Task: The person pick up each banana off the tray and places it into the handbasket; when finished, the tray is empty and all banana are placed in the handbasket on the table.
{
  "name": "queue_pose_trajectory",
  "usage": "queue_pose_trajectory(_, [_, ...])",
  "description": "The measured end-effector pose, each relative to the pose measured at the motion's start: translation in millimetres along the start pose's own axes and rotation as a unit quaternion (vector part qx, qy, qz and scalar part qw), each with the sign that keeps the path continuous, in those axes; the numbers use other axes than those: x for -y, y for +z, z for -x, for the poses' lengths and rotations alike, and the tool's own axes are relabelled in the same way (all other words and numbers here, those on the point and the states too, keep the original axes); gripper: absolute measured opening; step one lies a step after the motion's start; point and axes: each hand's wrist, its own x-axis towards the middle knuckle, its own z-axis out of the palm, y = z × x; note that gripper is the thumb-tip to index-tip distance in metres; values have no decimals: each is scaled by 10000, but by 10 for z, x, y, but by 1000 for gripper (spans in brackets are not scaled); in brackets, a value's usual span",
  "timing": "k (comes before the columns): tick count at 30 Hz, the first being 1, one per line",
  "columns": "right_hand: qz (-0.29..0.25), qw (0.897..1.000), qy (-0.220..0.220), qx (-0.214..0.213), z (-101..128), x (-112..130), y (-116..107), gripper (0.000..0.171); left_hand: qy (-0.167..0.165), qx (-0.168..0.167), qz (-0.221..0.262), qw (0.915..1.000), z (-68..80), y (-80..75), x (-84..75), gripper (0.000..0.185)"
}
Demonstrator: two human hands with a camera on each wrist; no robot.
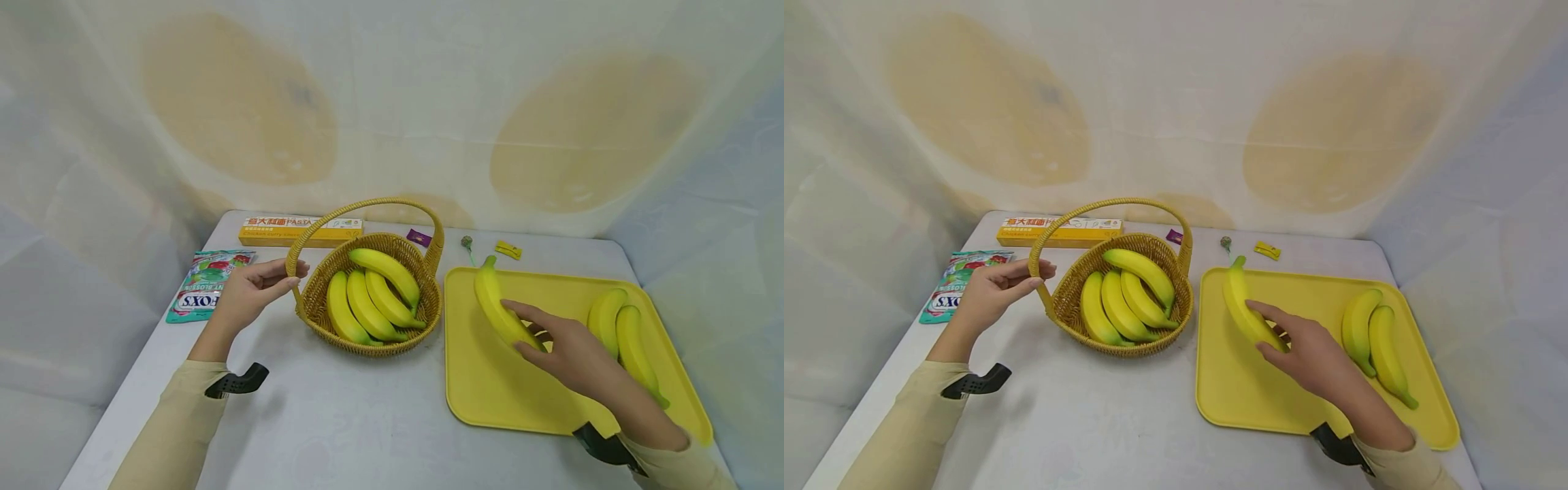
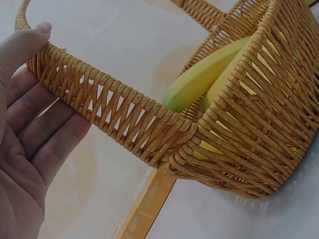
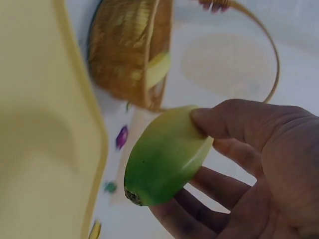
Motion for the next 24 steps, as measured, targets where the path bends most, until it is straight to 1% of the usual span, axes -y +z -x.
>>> queue_pose_trajectory(6, [-308,9978,-418,421,-97,193,75,56,-93,-69,-27,9999,-5,2,3,32])
queue_pose_trajectory(9, [-536,9946,-603,656,-191,271,141,57,-182,-97,-58,9998,-4,5,-5,33])
queue_pose_trajectory(12, [-632,9913,-750,876,-317,360,223,59,-194,-95,-59,9997,-3,7,-4,33])
queue_pose_trajectory(18, [-610,9850,-1164,1116,-669,546,421,58,-118,-78,-66,9999,-6,6,-1,32])
queue_pose_trajectory(24, [-579,9771,-1338,1547,-1101,724,653,56,-239,-113,-113,9996,-3,7,-8,34])
